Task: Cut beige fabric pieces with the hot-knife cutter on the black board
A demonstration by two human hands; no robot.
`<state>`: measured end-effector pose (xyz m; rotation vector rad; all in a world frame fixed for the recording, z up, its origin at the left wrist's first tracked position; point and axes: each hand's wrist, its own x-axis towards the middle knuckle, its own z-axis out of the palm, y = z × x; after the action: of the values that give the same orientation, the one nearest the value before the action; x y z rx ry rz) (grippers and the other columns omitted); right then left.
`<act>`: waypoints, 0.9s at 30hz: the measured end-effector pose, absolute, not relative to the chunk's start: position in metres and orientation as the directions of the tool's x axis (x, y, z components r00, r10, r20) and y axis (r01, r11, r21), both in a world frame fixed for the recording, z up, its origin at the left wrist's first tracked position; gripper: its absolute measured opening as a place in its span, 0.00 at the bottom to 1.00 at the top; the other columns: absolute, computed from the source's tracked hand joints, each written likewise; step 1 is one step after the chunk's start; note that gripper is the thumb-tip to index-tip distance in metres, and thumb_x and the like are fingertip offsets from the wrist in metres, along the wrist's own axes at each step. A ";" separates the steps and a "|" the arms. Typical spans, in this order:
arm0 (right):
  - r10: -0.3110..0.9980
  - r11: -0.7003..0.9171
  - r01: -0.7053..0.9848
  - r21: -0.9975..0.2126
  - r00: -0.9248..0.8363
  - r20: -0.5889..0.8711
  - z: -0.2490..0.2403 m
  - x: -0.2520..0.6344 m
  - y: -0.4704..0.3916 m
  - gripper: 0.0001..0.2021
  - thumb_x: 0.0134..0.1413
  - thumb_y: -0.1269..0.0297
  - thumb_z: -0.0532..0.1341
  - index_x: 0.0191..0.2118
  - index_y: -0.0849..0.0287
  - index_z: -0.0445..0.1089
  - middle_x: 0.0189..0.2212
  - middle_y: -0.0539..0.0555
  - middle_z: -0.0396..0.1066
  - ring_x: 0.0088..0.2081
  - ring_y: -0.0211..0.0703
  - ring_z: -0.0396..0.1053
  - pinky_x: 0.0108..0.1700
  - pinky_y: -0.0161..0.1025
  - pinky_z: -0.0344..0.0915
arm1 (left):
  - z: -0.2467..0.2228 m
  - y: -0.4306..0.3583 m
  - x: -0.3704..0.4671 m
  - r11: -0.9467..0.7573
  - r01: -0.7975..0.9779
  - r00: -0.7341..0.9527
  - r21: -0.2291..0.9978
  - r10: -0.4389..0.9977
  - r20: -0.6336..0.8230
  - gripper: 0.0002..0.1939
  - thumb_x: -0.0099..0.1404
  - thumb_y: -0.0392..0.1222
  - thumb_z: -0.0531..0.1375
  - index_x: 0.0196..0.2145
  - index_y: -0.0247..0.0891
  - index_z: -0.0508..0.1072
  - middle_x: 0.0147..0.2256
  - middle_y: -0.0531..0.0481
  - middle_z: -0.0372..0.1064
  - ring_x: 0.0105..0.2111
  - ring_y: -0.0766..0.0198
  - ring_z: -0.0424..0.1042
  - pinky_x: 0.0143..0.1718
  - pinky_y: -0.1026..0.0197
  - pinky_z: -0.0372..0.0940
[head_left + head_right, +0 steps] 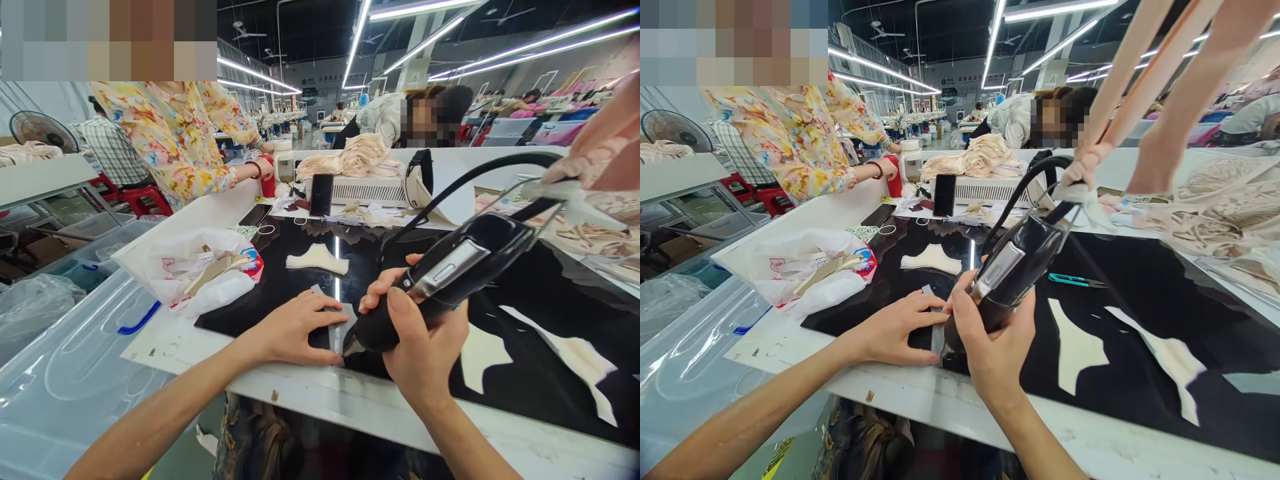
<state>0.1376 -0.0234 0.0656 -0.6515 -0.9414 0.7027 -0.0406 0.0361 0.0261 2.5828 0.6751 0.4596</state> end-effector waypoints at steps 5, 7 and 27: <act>0.782 0.588 -0.214 -0.780 0.396 0.481 0.064 0.140 -0.023 0.18 0.59 0.60 0.72 0.51 0.49 0.67 0.32 0.45 0.73 0.28 0.38 0.72 0.32 0.39 0.73 | 0.023 0.038 -0.041 -0.789 0.374 0.826 0.488 0.522 0.211 0.36 0.63 0.53 0.73 0.65 0.43 0.71 0.64 0.40 0.67 0.63 0.46 0.67 0.72 0.37 0.52; 0.782 0.583 -0.203 -0.787 0.402 0.476 0.064 0.142 -0.023 0.19 0.58 0.59 0.72 0.52 0.48 0.67 0.32 0.45 0.73 0.27 0.39 0.71 0.32 0.40 0.72 | 0.021 0.038 -0.042 -0.777 0.356 0.811 0.520 0.533 0.241 0.34 0.65 0.50 0.72 0.65 0.43 0.71 0.64 0.40 0.68 0.64 0.47 0.67 0.72 0.38 0.51; 0.616 0.475 0.123 -0.871 0.661 0.429 0.069 0.187 0.004 0.26 0.39 0.48 0.77 0.44 0.48 0.70 0.28 0.49 0.75 0.25 0.49 0.71 0.30 0.51 0.73 | -0.001 0.038 -0.037 -0.846 0.314 0.754 0.431 0.498 0.429 0.06 0.73 0.40 0.64 0.41 0.40 0.82 0.42 0.50 0.82 0.44 0.61 0.79 0.72 0.47 0.52</act>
<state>0.1872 0.0039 0.0691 -1.0552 -0.8231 0.3473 -0.0371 0.0385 -0.0014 2.6186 0.6264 0.7767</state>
